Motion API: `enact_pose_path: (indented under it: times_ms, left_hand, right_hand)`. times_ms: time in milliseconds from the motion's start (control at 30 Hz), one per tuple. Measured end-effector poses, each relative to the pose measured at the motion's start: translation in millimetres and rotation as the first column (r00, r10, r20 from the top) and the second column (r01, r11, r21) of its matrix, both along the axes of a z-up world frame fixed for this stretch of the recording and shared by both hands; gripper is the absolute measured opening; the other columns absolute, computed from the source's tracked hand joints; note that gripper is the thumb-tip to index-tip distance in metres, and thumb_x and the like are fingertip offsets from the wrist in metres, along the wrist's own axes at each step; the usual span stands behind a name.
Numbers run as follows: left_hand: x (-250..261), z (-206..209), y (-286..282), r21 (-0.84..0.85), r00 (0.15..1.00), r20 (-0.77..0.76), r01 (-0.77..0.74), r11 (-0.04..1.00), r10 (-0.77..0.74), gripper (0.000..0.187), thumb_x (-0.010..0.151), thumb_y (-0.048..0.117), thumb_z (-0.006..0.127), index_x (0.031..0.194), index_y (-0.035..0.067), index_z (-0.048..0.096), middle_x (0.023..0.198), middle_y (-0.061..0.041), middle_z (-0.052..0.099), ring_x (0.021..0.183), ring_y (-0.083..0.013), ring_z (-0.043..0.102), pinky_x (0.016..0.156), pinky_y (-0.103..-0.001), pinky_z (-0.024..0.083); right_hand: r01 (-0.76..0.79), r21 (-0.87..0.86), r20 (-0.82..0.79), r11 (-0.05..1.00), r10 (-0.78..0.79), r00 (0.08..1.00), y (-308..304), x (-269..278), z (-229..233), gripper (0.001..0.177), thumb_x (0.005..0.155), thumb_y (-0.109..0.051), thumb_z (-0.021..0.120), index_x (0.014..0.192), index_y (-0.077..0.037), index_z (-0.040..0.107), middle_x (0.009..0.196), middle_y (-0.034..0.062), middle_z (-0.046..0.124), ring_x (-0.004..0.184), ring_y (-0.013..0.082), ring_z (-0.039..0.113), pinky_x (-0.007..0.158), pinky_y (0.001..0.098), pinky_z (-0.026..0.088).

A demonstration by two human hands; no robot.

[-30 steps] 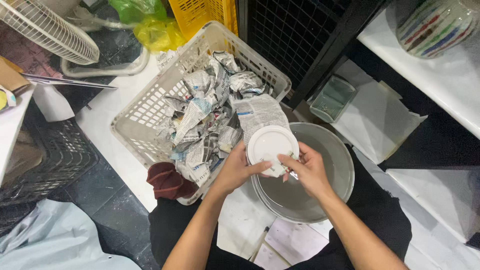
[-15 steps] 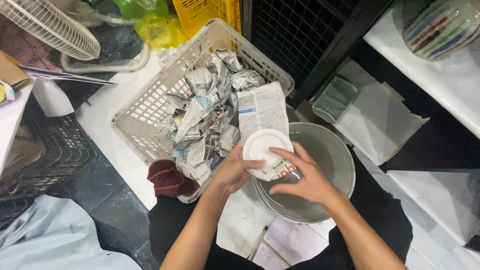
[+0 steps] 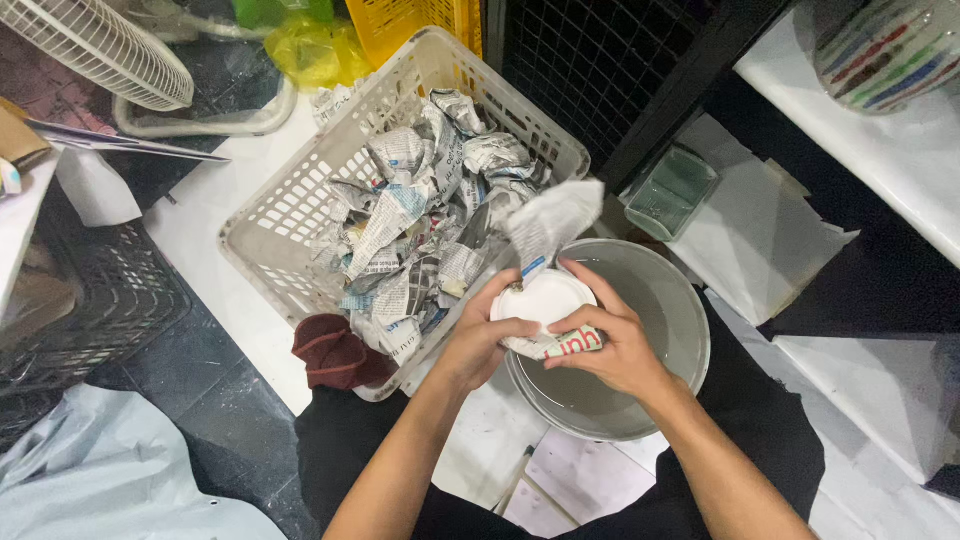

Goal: The person repeatedly takes small ceramic items from a shelf, wraps each one in newspaper, and places the wrapped items into a white plastic basket. The process is repeated for several items including bowls and cups.

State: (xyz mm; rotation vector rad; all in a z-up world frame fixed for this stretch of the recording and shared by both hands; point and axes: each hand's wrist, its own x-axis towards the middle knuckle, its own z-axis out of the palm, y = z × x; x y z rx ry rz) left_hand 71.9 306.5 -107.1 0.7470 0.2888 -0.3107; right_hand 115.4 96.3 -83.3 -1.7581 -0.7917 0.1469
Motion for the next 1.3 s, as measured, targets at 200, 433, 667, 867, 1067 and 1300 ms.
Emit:
enact_pose_path:
  times_ms: [200,433,667,867,1067,1300]
  left_hand:
    - [4,-6,4,0.087,0.986,0.147,-0.089,0.992,0.075,0.085,0.068,-0.01,0.062,0.15,0.006,0.046,0.145,-0.011,0.055,0.132,-0.0222,0.056,0.108,-0.033,0.046]
    - [1,-7,6,0.348,0.887,0.448,-0.062,0.935,-0.108,0.03,0.077,0.0,0.056,0.098,-0.003,0.077,0.15,-0.013,0.059,0.136,-0.0282,0.056,0.116,-0.039,0.04]
    - [3,-6,2,0.392,0.789,0.613,-0.255,0.884,-0.045,0.02,0.09,0.005,0.054,0.082,-0.003,0.07,0.109,-0.017,0.073,0.131,-0.0361,0.059,0.12,-0.046,0.041]
    - [-2,-4,-2,0.451,0.831,0.556,-0.282,0.847,-0.019,0.041,0.105,0.017,0.045,0.077,-0.003,0.067,0.084,-0.015,0.068,0.124,-0.037,0.063,0.108,-0.046,0.045]
    - [-2,13,-7,0.244,0.834,0.54,-0.281,0.928,0.111,0.037,0.098,0.018,0.042,0.122,-0.003,0.061,0.134,-0.022,0.061,0.136,-0.0355,0.053,0.12,-0.044,0.037]
    - [-10,26,3,0.324,0.804,0.587,-0.126,0.938,-0.094,0.074,0.072,-0.011,0.071,0.139,0.008,0.046,0.159,-0.018,0.037,0.151,-0.03,0.036,0.123,-0.045,0.033]
  right_hand:
    - [-0.002,0.053,-0.108,0.999,0.007,0.994,-6,-7,-19,0.046,0.057,-0.018,0.098,0.095,-0.008,0.076,0.147,0.0174,0.053,0.126,0.0282,0.062,0.103,0.0341,0.052]
    - [0.066,-0.174,-0.271,0.982,-0.113,0.956,-17,-9,-39,0.051,0.058,-0.025,0.101,0.1,-0.008,0.079,0.119,0.0139,0.07,0.106,0.0251,0.07,0.094,0.0333,0.054]
    - [0.042,0.096,-0.017,0.994,-0.041,0.999,-5,-13,-11,0.042,0.066,-0.029,0.094,0.1,-0.011,0.076,0.158,0.0191,0.041,0.14,0.0297,0.048,0.114,0.0417,0.04]
    - [0.012,0.115,-0.176,0.993,0.008,0.984,1,-12,2,0.044,0.068,-0.024,0.093,0.105,-0.005,0.077,0.136,0.0127,0.064,0.125,0.025,0.063,0.105,0.0371,0.051]
    - [0.104,0.107,-0.146,0.989,-0.088,0.985,-10,-9,-6,0.04,0.071,-0.019,0.091,0.102,-0.002,0.075,0.125,0.0106,0.067,0.119,0.0232,0.065,0.103,0.036,0.051]
    - [0.227,0.175,-0.435,0.958,-0.131,0.891,-21,-2,-25,0.033,0.069,-0.017,0.093,0.093,-0.003,0.074,0.125,0.0131,0.068,0.111,0.0233,0.066,0.089,0.036,0.055]
